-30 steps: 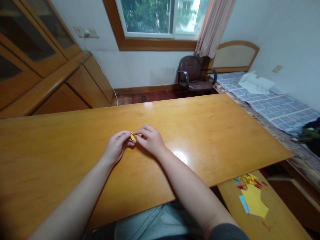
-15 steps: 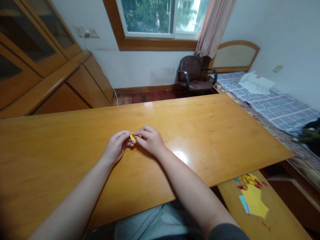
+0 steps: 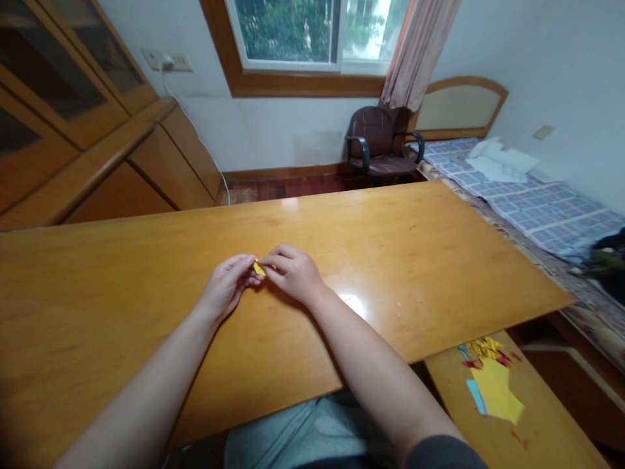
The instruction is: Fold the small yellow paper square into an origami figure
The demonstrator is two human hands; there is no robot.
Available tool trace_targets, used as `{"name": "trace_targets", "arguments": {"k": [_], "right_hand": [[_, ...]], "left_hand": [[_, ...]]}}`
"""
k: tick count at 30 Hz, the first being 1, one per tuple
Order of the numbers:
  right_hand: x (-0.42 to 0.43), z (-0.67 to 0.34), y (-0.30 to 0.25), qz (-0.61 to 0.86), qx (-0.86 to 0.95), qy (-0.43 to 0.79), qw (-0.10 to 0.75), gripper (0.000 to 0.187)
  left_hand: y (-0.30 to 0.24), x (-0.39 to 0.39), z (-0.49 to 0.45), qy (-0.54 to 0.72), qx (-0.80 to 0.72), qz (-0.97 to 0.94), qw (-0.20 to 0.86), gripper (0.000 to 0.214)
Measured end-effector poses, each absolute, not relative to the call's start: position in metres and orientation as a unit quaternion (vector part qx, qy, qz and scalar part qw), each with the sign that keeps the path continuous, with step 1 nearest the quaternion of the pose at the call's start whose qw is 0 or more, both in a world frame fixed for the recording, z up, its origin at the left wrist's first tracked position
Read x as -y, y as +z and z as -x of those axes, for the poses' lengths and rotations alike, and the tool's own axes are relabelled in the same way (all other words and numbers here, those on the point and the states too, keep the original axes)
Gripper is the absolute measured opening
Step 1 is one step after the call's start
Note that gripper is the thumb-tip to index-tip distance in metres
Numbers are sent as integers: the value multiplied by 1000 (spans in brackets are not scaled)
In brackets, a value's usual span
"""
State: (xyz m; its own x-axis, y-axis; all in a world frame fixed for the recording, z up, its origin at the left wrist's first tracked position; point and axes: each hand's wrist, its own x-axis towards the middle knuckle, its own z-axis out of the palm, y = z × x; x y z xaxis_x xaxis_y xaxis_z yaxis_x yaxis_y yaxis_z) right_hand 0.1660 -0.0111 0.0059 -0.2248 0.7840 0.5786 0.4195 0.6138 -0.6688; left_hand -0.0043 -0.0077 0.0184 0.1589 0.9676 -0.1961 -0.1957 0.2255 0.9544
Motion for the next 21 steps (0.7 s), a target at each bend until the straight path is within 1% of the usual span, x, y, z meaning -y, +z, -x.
{"name": "trace_targets", "arguments": {"k": [6,12,17,21], "right_hand": [[12,-167,7,391,759,202,480,17],[12,-168,10,398,730,256,493,19],[9,-167,8,427,715,293,470,21],[8,-166,6,436,697,320,471,20]], "left_hand": [[17,8,5,457,-466,-436,620,30],[12,5,6,467,-459,-462,598,29],[10,5,7,463,-464,-510,557,29],[11,6,6,457,-467,-519,550,30]]}}
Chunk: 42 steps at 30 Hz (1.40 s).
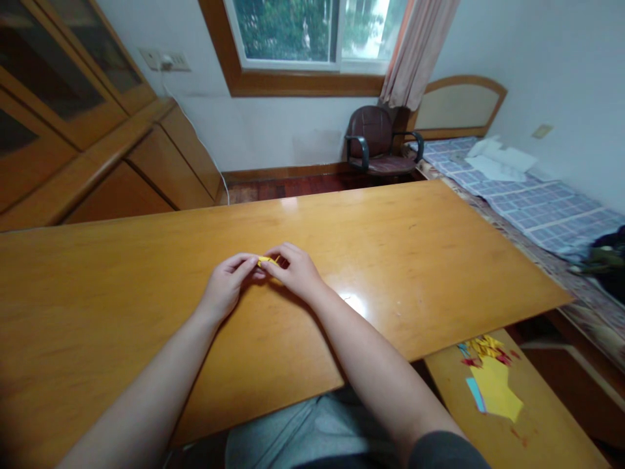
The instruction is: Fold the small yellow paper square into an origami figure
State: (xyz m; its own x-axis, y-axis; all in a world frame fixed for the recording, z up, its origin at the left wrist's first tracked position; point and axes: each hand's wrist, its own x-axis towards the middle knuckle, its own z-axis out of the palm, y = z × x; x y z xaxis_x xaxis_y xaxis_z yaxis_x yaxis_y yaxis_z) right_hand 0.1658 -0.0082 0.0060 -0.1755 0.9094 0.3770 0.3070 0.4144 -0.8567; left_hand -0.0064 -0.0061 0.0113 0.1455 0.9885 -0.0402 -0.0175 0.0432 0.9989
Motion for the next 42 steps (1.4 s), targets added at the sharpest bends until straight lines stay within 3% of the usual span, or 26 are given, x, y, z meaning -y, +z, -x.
{"name": "trace_targets", "arguments": {"k": [12,27,42], "right_hand": [[3,-163,-1,417,603,450,510,22],[1,-161,-4,401,529,538,520,37],[-2,-167,3,375,428,591,572,34]], "left_hand": [[10,8,6,456,-442,-489,598,30],[7,4,5,479,-468,-462,581,33],[10,8,6,411,-452,-468,639,28]]}}
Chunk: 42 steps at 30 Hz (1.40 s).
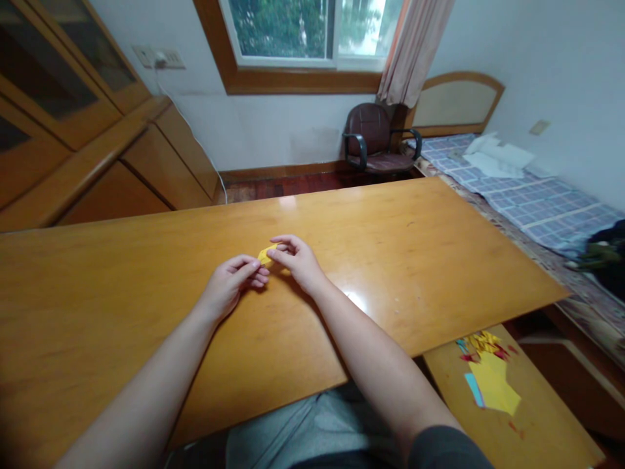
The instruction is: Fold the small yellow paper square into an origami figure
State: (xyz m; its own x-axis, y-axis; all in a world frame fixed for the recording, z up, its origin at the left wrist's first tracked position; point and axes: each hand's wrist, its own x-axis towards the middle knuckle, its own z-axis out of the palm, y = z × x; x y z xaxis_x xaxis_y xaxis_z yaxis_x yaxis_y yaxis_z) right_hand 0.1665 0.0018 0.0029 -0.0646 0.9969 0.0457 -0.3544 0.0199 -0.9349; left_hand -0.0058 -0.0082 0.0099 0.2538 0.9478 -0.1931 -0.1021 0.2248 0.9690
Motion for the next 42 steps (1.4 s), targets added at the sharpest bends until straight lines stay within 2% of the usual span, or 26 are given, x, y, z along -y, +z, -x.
{"name": "trace_targets", "arguments": {"k": [5,10,22,28,42], "right_hand": [[-2,-164,1,354,427,605,572,34],[-1,-164,1,350,430,615,560,43],[1,-163,3,352,423,618,562,42],[2,-162,5,353,426,623,552,49],[2,-165,5,369,440,607,550,45]], "left_hand": [[10,7,6,434,-451,-462,628,26],[12,7,5,445,-453,-456,623,26],[14,9,5,422,-452,-472,628,27],[12,9,5,407,-454,-489,624,27],[11,9,8,373,-437,-501,647,30]]}}
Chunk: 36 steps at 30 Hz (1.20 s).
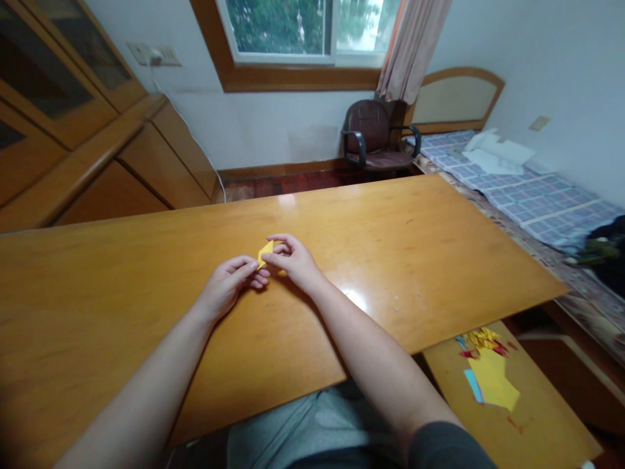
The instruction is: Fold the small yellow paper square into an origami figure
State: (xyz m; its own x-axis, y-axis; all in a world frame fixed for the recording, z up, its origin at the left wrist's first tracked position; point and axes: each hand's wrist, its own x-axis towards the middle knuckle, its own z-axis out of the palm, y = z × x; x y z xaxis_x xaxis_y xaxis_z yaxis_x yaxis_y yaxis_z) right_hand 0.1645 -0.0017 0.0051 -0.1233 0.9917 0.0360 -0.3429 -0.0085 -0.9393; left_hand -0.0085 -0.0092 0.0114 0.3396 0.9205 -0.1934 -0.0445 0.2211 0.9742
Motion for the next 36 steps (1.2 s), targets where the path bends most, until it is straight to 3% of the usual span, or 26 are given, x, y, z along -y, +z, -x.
{"name": "trace_targets", "arguments": {"k": [36], "right_hand": [[2,-162,7,366,414,620,557,41]], "left_hand": [[10,8,4,370,-438,-528,626,33]]}}
